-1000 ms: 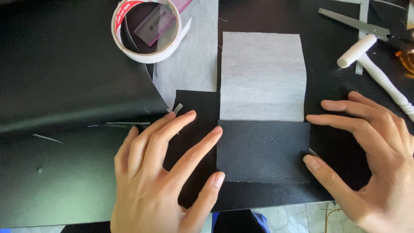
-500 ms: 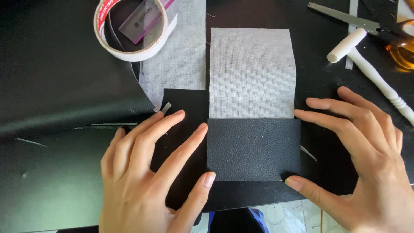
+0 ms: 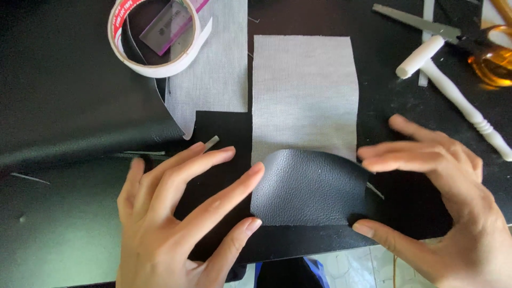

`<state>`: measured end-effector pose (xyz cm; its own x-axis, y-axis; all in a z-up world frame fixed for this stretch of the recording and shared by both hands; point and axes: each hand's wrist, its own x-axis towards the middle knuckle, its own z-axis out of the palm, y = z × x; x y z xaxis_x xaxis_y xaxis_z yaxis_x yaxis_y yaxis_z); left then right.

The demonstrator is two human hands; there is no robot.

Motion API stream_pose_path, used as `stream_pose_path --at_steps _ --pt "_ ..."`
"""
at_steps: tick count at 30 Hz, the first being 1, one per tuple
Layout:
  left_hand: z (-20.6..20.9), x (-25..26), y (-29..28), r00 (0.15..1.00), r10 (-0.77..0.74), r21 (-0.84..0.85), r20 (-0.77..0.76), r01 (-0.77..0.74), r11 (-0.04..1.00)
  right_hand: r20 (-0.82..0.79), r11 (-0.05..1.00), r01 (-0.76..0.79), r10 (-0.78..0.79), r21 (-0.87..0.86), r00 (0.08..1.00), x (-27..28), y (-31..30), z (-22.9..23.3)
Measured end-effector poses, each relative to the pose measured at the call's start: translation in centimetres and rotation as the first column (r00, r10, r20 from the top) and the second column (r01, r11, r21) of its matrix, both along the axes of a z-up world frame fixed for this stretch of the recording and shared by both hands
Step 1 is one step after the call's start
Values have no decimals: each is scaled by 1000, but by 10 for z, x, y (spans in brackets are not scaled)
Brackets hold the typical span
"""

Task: The person is punching holes in leather strips and measuring/marking leather pieces on a workshop table.

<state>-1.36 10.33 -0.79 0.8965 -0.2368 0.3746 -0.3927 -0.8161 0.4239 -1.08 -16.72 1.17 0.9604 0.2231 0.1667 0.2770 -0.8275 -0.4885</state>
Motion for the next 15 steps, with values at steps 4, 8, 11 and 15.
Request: stream_pose_path --at_steps 4,8,11,15 --pt "8 -2 -7 1000 -10 -5 26 10 1000 -46 994 5 0 108 999 -1 -1 5" --pt "14 -4 -12 994 -53 -17 92 55 998 -66 978 -9 23 209 998 -1 -6 1" --pt "13 -9 -19 999 -32 -210 11 33 977 -172 922 139 -81 362 982 -2 -5 5" --pt "36 -18 -22 1000 1 -399 12 4 917 -270 676 276 -118 683 956 -20 6 5"
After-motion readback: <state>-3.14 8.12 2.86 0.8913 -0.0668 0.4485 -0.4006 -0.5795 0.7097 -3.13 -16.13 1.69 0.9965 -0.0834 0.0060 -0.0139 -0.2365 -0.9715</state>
